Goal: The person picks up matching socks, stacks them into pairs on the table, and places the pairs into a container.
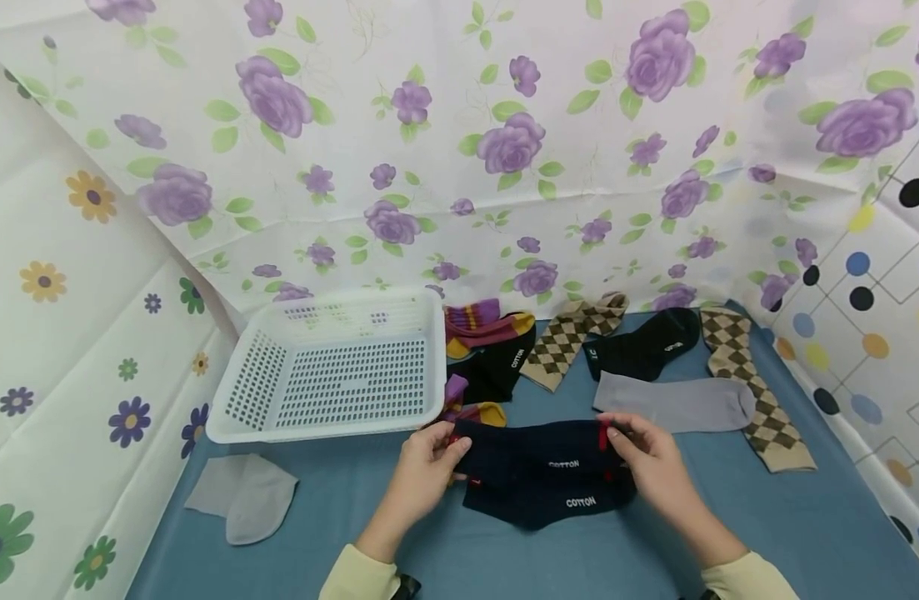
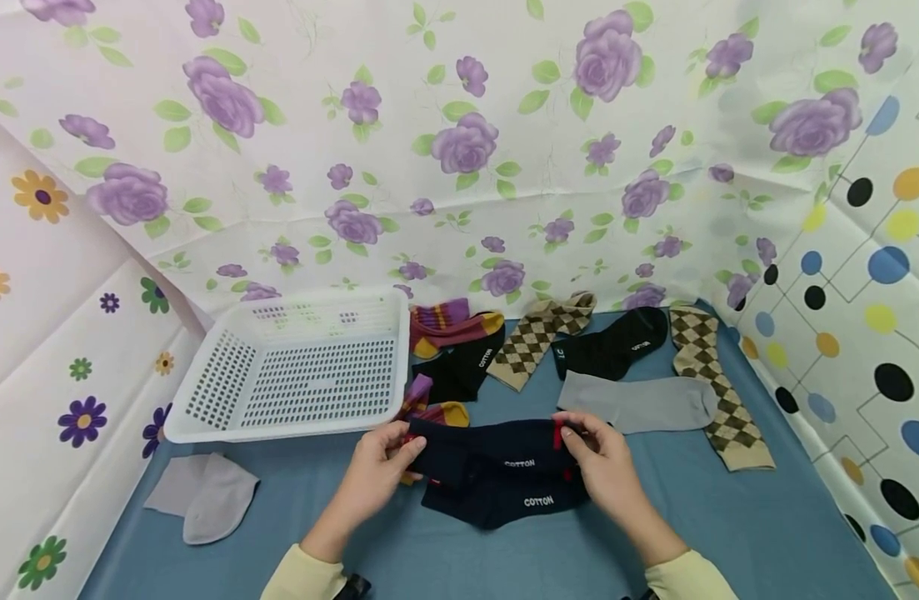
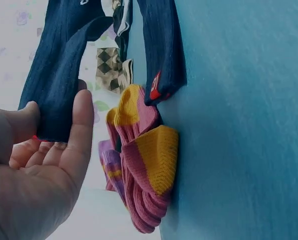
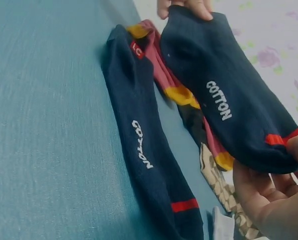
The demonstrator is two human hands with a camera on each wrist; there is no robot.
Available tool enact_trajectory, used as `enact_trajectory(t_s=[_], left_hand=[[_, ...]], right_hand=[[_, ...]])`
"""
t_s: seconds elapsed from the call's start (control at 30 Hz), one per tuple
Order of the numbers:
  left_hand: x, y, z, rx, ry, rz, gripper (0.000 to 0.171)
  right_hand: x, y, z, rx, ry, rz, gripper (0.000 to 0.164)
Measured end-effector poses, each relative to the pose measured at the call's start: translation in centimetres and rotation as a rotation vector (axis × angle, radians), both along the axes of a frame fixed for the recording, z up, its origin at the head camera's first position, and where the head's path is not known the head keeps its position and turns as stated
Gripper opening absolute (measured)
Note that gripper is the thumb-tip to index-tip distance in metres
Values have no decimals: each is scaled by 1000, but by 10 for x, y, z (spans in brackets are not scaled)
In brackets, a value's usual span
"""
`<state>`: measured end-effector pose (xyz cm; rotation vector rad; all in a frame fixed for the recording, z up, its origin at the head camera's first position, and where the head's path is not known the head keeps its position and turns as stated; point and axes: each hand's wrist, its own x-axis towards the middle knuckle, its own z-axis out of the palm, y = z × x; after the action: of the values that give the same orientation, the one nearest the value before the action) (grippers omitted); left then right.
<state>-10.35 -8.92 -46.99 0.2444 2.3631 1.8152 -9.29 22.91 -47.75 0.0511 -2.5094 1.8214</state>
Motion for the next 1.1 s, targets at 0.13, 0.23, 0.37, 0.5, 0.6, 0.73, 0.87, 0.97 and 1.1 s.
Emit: enact_trajectory(t_s=[0.13,0.23,0.37,0.5,0.6,0.73,0.87,0.97,1.1], left_hand=[[1,1,-1,-29,-8,-1,20],[1,1,-1,9,-24,2,24],[1,3,-1,84,-50,0,21],[1,2,-1,75,-56,15,19],[1,2,-2,26,-59,17,20],[3,3,-7,-68,-93,-5,22],[3,6,-11,-148,-136,-45,26],[3,10,-13,-188,-152,-60,29],[3,17,-16,-245,-161,-44,20]], right_hand=[[0,1,2,-53,-75,3,32],[0,2,3,-66,-130,-20,37],[2,3,6,-85,-160,-33,43],[3,5,7,-87,-156,-67,45],[3,8,8,-24,-160,-144,46],[4,13,6,81,-189,-226,48],[4,17,1,145,-191,-234,44],[5,19,-4,210,-168,-236,34],[5,21,-11,331,-143,-241,24]])
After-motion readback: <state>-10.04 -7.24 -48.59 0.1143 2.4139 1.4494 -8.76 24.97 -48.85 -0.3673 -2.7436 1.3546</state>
